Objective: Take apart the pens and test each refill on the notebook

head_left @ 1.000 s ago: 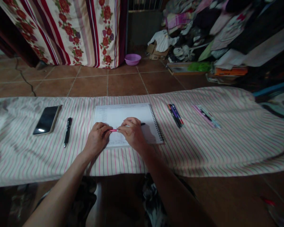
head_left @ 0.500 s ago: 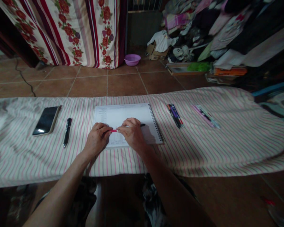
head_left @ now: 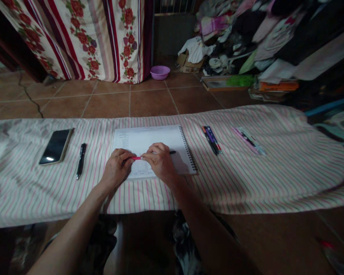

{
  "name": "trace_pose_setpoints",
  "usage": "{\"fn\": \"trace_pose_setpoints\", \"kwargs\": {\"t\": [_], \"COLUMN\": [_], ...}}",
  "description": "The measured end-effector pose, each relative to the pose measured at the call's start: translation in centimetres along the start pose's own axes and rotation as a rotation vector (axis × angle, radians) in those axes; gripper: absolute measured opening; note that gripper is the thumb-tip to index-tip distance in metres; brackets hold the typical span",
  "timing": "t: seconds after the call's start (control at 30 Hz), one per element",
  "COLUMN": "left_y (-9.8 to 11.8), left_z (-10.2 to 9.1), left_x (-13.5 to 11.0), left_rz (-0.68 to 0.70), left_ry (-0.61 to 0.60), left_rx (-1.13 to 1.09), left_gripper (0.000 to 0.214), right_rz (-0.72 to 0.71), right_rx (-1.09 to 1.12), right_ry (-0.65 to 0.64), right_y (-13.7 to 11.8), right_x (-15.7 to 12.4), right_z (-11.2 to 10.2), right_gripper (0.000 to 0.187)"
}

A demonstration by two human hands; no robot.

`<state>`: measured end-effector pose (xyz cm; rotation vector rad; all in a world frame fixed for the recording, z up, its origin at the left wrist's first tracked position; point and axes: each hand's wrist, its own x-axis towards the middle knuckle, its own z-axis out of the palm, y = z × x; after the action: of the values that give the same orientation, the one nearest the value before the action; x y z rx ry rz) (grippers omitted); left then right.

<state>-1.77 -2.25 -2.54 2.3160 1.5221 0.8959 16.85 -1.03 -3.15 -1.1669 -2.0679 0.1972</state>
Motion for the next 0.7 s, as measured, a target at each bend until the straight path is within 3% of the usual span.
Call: {"fn": "trace_pose_setpoints", "kwargs": {"t": [0.7], "left_y": [1.4], "left_z": [0.3], "left_x": [0.1], "left_rz": [0.044], "left_ry": [0.012], "left_rx": [0.066], "left_gripper": [0.016], "right_rz": [0.06], "right_rx": [0.101], "right_ry": [-0.087], "right_y": [-0.4], "right_x": [0.1], "right_z": [-0.1], "right_gripper": [0.006]}}
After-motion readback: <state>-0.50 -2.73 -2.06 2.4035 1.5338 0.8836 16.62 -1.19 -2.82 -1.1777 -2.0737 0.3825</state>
